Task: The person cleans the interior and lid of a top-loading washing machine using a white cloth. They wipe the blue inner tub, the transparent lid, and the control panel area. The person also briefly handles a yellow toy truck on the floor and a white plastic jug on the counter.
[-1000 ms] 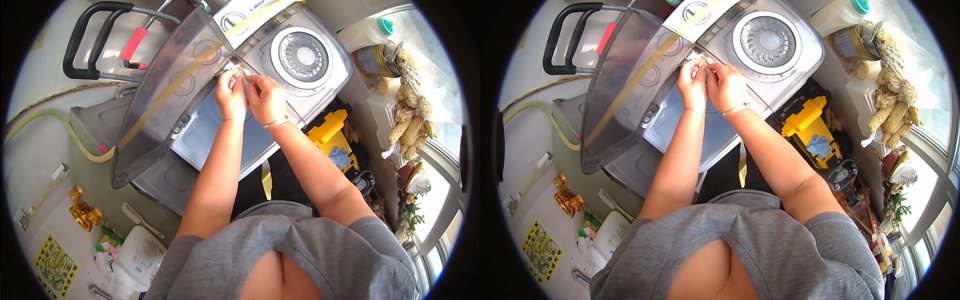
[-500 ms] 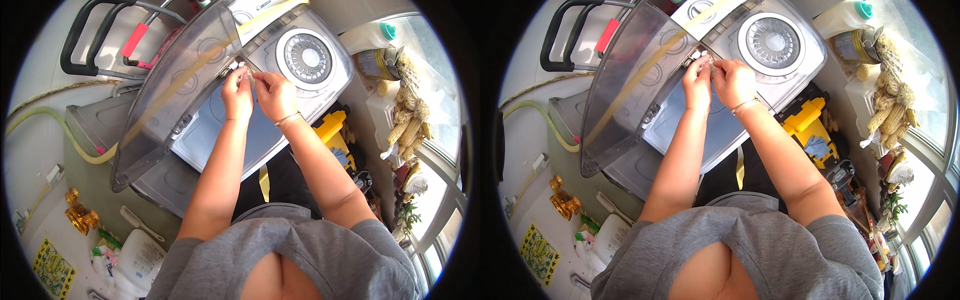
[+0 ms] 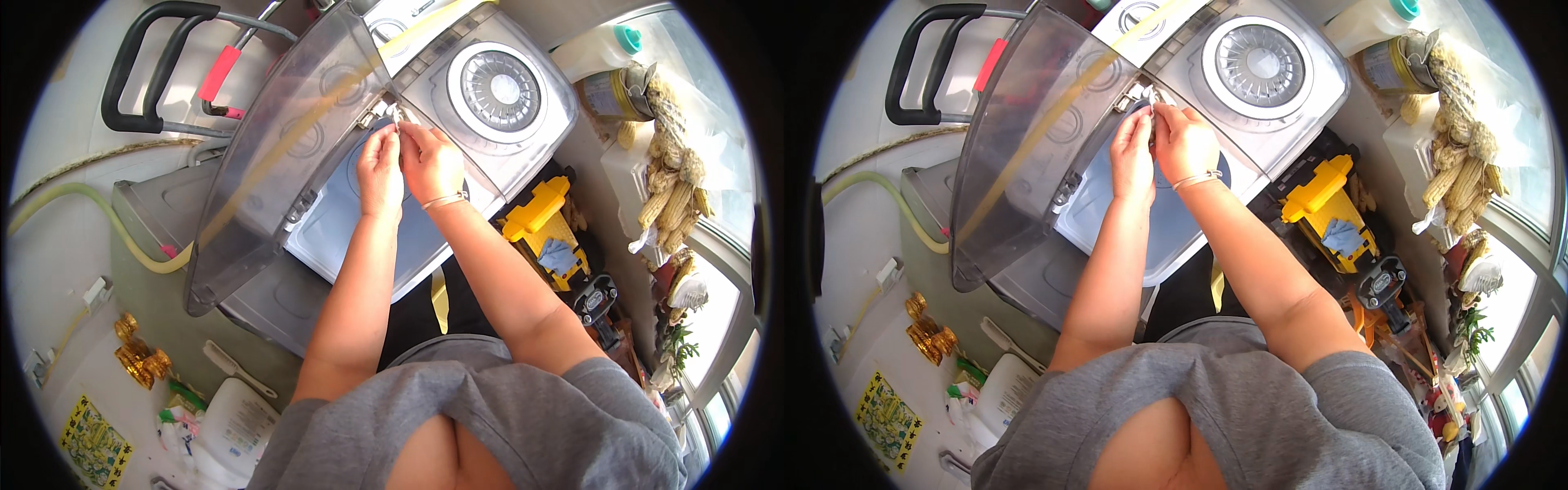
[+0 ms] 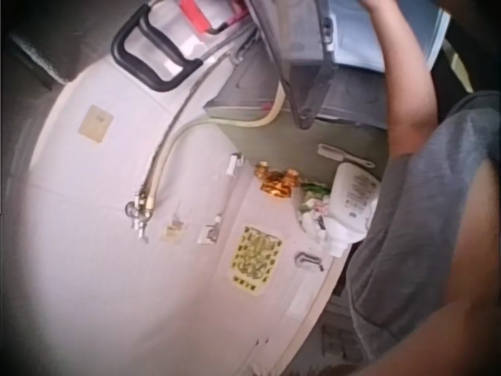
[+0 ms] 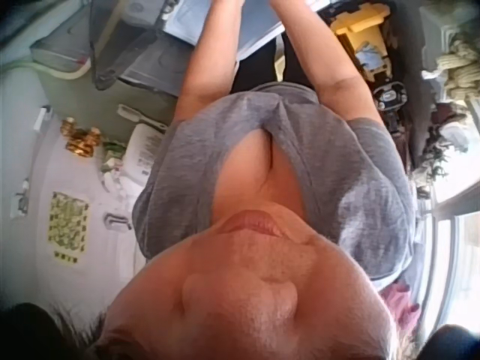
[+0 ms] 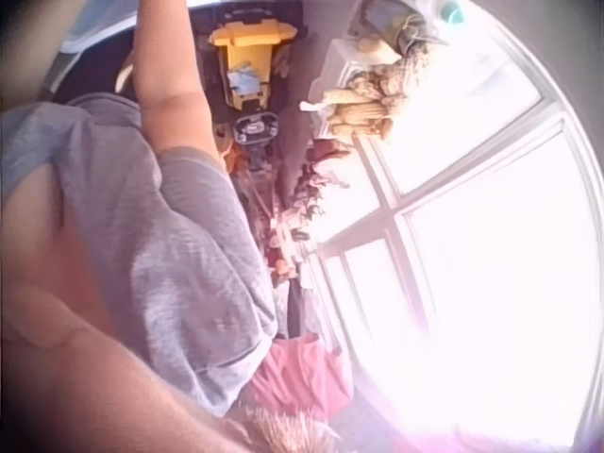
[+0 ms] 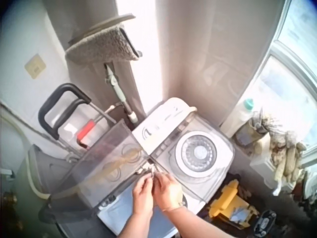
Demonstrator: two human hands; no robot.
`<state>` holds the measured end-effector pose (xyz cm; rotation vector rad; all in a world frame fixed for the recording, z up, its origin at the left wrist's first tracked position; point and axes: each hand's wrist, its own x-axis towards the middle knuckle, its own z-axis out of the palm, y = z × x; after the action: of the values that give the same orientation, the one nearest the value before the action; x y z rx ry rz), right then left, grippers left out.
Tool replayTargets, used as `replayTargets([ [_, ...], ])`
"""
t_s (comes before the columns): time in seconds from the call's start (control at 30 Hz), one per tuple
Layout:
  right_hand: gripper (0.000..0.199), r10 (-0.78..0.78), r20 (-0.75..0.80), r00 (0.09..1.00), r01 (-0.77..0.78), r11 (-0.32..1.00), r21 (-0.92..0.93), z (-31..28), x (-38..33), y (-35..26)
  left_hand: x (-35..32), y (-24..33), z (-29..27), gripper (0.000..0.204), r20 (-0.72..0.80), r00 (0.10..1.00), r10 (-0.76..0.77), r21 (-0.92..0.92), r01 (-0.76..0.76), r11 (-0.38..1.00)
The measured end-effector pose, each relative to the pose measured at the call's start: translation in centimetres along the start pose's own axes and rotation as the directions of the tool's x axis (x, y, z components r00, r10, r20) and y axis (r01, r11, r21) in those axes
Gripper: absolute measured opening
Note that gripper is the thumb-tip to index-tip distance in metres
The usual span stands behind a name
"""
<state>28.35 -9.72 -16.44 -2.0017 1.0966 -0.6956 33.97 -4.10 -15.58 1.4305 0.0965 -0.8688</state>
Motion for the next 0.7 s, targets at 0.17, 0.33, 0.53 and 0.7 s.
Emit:
replayTargets([
  [0.17, 0.018, 0.158, 0.008, 0.987, -0.159, 0.987, 0.036, 0.7, 0.4, -0.1, 0.3, -0.2, 0.4, 0.031, 0.009, 1.0, 0.014, -0.078, -0.014, 0.997],
  [0.33, 0.02, 0.526, 0.097, 0.845, -0.526, 0.785, 0.326, 2.3, 2.0, -1.5, 0.6, 1.5, 1.2, 0.033, 0.026, 0.999, -0.023, -0.184, 0.027, 0.983],
  [0.53, 0.022, 0.472, 0.163, 0.866, -0.486, 0.723, 0.49, 2.4, 0.1, 0.1, 0.5, 0.4, 1.1, 0.035, 0.07, 0.997, 0.032, -0.21, -0.017, 0.978],
  [0.7, 0.022, 0.383, 0.126, 0.915, -0.403, 0.851, 0.336, 2.5, 1.3, 0.2, 0.8, 1.7, 1.7, 0.036, 0.043, 0.998, -0.034, -0.191, 0.042, 0.981],
])
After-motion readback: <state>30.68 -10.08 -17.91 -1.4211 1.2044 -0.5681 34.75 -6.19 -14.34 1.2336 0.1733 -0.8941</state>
